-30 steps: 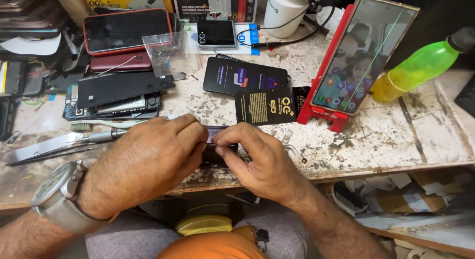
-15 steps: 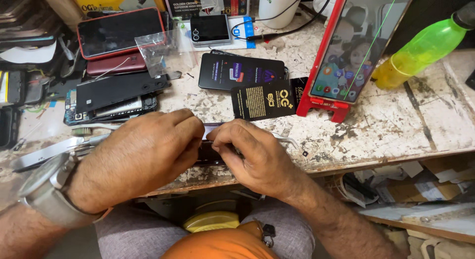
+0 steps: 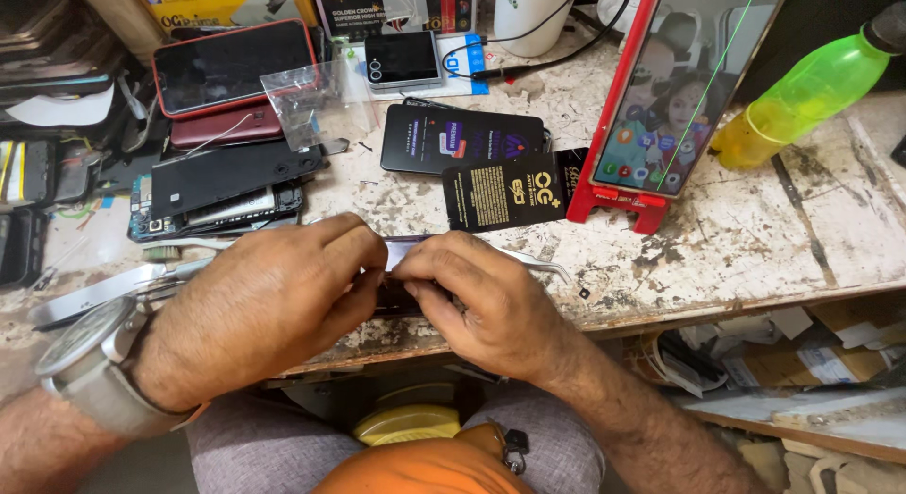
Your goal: The person uses a metal prying tool to separate the back cover from a purple smartphone. They work along the edges to release clips, then lift the cover to reveal the internal components including the battery and camera module.
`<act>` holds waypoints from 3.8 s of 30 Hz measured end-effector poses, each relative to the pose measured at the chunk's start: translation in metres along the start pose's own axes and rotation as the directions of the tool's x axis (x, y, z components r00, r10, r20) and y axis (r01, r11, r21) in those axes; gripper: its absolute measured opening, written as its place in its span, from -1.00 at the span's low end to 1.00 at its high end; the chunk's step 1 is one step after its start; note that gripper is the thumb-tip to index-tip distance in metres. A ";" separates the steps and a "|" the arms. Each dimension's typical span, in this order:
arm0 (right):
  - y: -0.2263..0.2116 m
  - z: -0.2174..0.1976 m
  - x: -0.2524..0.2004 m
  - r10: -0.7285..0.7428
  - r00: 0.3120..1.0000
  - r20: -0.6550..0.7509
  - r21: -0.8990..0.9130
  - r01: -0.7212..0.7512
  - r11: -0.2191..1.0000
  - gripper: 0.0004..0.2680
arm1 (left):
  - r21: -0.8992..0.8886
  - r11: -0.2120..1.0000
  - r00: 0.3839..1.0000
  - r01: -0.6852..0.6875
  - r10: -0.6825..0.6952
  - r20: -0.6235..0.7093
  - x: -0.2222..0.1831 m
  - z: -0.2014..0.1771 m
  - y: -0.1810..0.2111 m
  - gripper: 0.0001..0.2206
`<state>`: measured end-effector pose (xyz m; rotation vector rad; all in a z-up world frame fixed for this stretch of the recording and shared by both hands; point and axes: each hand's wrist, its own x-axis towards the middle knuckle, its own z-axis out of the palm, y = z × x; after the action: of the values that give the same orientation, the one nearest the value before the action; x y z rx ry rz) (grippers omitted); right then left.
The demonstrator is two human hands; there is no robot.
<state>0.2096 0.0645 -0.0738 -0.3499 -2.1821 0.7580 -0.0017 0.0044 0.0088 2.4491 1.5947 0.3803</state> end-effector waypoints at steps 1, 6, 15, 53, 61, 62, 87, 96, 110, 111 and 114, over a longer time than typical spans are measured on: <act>0.000 0.001 0.000 -0.005 1.000 -0.009 -0.001 0.005 1.000 -0.81 | -0.036 0.999 1.000 0.023 -0.023 -0.002 -0.001 0.000 -0.001 -0.80; 0.002 0.002 0.002 -0.005 0.999 -0.037 0.011 0.005 1.000 -0.82 | -0.096 0.995 0.998 -0.006 -0.001 -0.066 -0.001 -0.003 -0.002 -0.85; 0.004 0.003 0.000 0.004 0.999 -0.040 0.041 -0.002 0.999 -0.82 | 0.176 0.983 0.994 -0.041 0.022 0.107 0.005 -0.009 0.006 -0.88; 0.002 0.005 -0.002 -0.018 0.999 -0.051 0.017 0.019 1.000 -0.79 | 0.163 0.967 0.957 -0.198 0.227 -0.181 -0.020 0.015 -0.014 -0.75; -0.001 0.005 0.000 -0.052 0.998 -0.037 -0.030 0.051 0.998 -0.77 | 0.133 0.955 0.916 -0.267 0.294 -0.272 -0.026 0.023 -0.022 -0.79; -0.002 0.005 0.001 -0.050 0.998 -0.033 -0.051 0.048 0.998 -0.77 | 0.132 0.956 0.918 -0.262 0.289 -0.272 -0.026 0.024 -0.022 -0.79; -0.011 0.005 0.005 0.048 0.999 -0.003 -0.128 -0.048 0.991 -0.80 | 0.194 0.944 0.888 -0.266 0.318 -0.332 -0.047 0.033 -0.033 -0.57; -0.013 0.002 0.009 0.039 0.999 0.012 -0.095 -0.038 0.995 -0.84 | 0.194 0.946 0.887 -0.259 0.313 -0.340 -0.046 0.034 -0.031 -0.57; -0.037 -0.001 0.045 0.261 0.955 0.143 -0.122 -0.245 0.962 -0.93 | 0.022 0.982 0.870 -0.186 0.175 -0.461 -0.050 0.045 -0.029 -0.69; -0.039 -0.001 0.045 0.279 0.950 0.144 -0.141 -0.259 0.956 -0.93 | -0.004 0.984 0.865 -0.176 0.153 -0.479 -0.050 0.047 -0.028 -0.71; -0.043 -0.002 0.045 0.301 0.941 0.155 -0.193 -0.270 0.944 -0.93 | -0.098 0.982 0.848 -0.161 0.087 -0.522 -0.050 0.052 -0.027 -0.75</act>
<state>0.1817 0.0532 -0.0197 -0.7233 -2.4074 0.7888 -0.0277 -0.0320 -0.0538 2.4754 1.5107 1.2209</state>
